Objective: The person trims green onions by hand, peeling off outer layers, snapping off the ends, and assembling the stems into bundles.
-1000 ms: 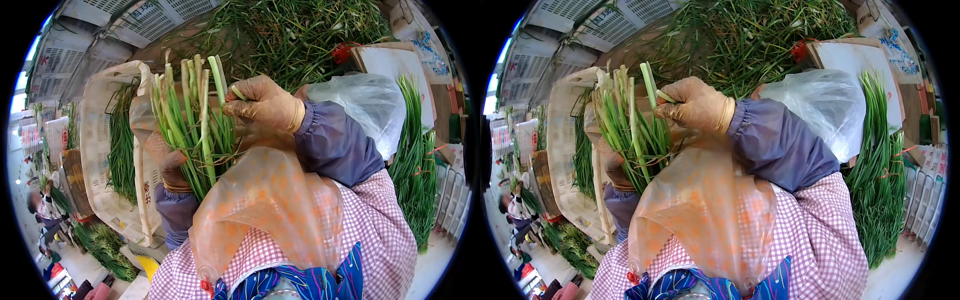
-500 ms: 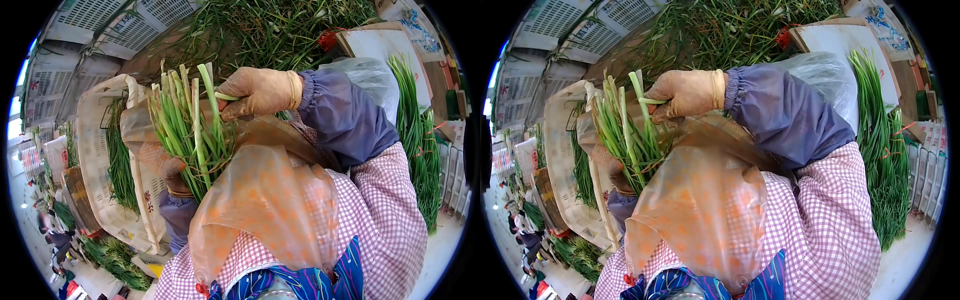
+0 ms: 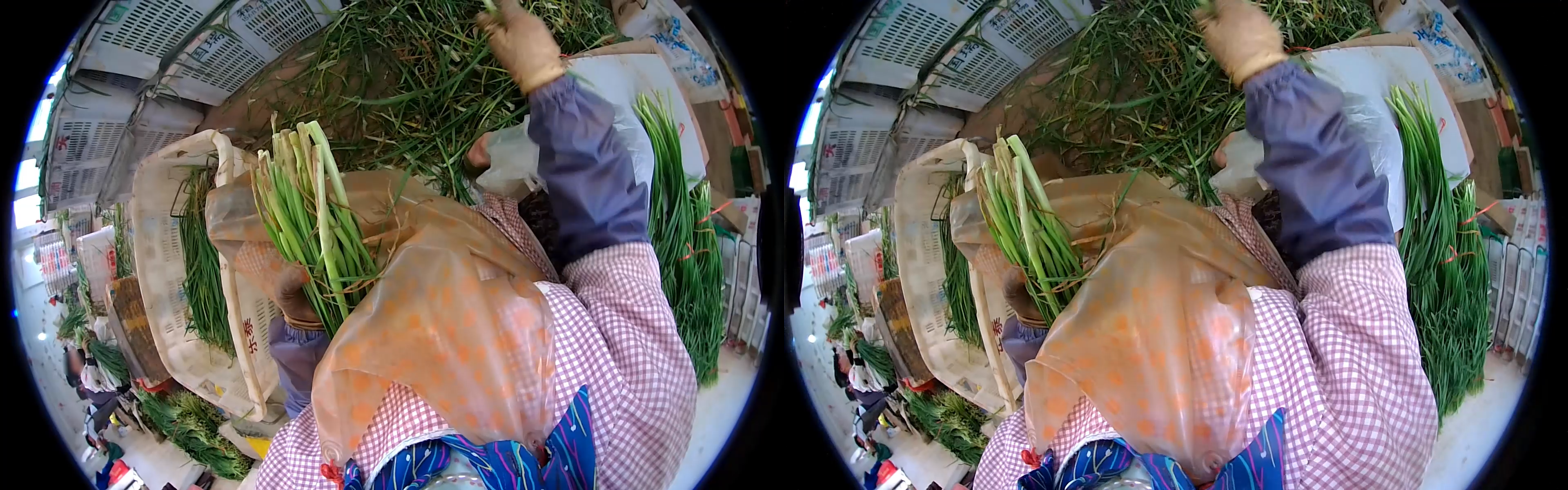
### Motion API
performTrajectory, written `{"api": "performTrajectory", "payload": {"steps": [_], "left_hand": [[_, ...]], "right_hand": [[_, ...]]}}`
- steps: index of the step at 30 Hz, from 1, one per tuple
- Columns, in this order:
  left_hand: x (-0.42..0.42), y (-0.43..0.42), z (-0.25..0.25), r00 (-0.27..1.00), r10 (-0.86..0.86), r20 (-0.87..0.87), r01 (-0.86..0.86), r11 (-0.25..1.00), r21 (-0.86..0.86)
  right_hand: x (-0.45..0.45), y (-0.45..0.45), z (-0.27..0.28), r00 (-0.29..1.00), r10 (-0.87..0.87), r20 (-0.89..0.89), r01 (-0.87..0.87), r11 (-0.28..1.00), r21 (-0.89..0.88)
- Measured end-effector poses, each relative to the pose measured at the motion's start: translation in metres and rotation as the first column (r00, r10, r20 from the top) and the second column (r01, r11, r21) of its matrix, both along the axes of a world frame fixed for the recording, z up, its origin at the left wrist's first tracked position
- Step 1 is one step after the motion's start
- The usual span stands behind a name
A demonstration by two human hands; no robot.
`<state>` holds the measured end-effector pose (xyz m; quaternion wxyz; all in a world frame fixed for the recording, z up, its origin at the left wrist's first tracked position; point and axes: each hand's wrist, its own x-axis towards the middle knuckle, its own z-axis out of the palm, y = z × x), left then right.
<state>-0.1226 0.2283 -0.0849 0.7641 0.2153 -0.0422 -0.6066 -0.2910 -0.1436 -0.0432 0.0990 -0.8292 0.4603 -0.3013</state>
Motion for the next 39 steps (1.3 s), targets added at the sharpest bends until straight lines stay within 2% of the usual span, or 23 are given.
{"api": "performTrajectory", "payload": {"steps": [2,3,4,6,9,12,14,16,17,18,20,22,23,24,26,27,28,29,31,32,33,36,39], "left_hand": [[-0.004,-0.005,0.004,1.0,-0.029,0.008,0.029,0.999,-0.038],[-0.007,-0.006,0.007,1.0,-0.03,0.006,0.03,0.999,-0.034],[-0.008,-0.008,0.011,1.0,-0.018,0.004,0.017,1.0,0.009],[-0.01,-0.008,0.013,1.0,0.001,0.01,-0.002,0.998,0.057],[-0.012,-0.01,0.015,0.999,0.031,-0.008,-0.031,0.999,0.011],[-0.013,-0.009,0.017,0.988,0.11,0.104,-0.107,0.994,-0.033],[-0.014,-0.01,0.02,0.991,0.115,0.073,-0.115,0.993,-0.009],[-0.015,-0.011,0.02,0.991,0.108,0.08,-0.11,0.994,0.023],[-0.014,-0.013,0.021,0.991,0.101,0.086,-0.104,0.994,0.037],[-0.014,-0.015,0.021,0.991,0.094,0.093,-0.099,0.994,0.049],[-0.009,-0.016,0.026,0.989,0.088,0.119,-0.097,0.993,0.069],[-0.009,-0.013,0.033,0.976,0.151,0.155,-0.16,0.986,0.044],[-0.006,-0.009,0.036,0.974,0.135,0.184,-0.145,0.989,0.039],[-0.004,-0.007,0.04,0.97,0.118,0.213,-0.128,0.991,0.032],[-0.003,-0.01,0.05,0.984,0.093,0.151,-0.098,0.995,0.024],[-0.004,-0.011,0.052,0.995,0.053,0.087,-0.055,0.998,0.023],[-0.004,-0.011,0.049,0.995,0.056,0.081,-0.058,0.998,0.021],[-0.003,-0.011,0.046,0.99,0.09,0.108,-0.102,0.988,0.114],[-0.001,-0.014,0.048,0.993,0.051,0.107,-0.076,0.967,0.242],[-0.003,-0.018,0.053,0.993,0.052,0.103,-0.076,0.967,0.243],[-0.006,-0.023,0.058,0.976,0.073,0.203,-0.125,0.957,0.26],[-0.012,-0.027,0.059,0.923,0.133,0.361,-0.241,0.932,0.271],[-0.01,-0.022,0.06,0.899,0.187,0.396,-0.299,0.923,0.241]], "right_hand": [[0.02,0.033,-0.024,0.842,0.315,0.437,-0.401,0.908,0.118],[0.022,0.065,-0.005,0.747,0.305,0.591,-0.59,0.714,0.378],[0.023,0.096,0.014,0.652,0.224,0.724,-0.737,0.41,0.537],[0.033,0.121,0.009,0.51,0.128,0.851,-0.86,0.06,0.507],[0.044,0.136,0.008,0.456,0.104,0.884,-0.877,-0.118,0.467],[0.033,0.124,0.016,0.487,0.101,0.868,-0.858,-0.132,0.497],[0.029,0.13,0.017,0.427,0.032,0.904,-0.894,-0.134,0.427],[0.027,0.132,0.025,0.489,0.188,0.852,-0.834,-0.183,0.52],[0.037,0.138,0.014,0.512,0.256,0.82,-0.85,0.011,0.527],[0.039,0.137,0.007,0.511,0.26,0.819,-0.85,0.011,0.526],[0.051,0.123,-0.002,0.407,0.43,0.806,-0.886,0.402,0.232],[0.051,0.057,-0.015,0.56,0.563,0.607,-0.621,0.771,-0.142],[0.038,0.017,-0.018,0.765,0.501,0.404,-0.351,0.851,-0.39],[0.025,-0.008,-0.015,0.583,0.341,0.737,-0.333,0.928,-0.166],[0.012,-0.03,0.001,0.595,0.184,0.783,-0.041,0.979,-0.2],[0.014,-0.024,0.005,0.595,0.194,0.78,-0.048,0.977,-0.206],[0.018,0.007,0.015,0.61,0.192,0.769,-0.308,0.951,0.007],[0.023,0.039,0.023,0.628,0.192,0.754,-0.524,0.821,0.227],[0.04,0.096,0.024,0.536,0.533,0.655,-0.75,0.657,0.078],[0.043,0.122,0.029,0.559,0.42,0.715,-0.811,0.458,0.365],[0.045,0.14,0.033,0.617,0.328,0.715,-0.786,0.299,0.541],[0.057,0.153,0.035,0.682,0.19,0.706,-0.726,0.063,0.684],[0.054,0.148,0.019,0.723,0.137,0.677,-0.684,0.009,0.729]]}}
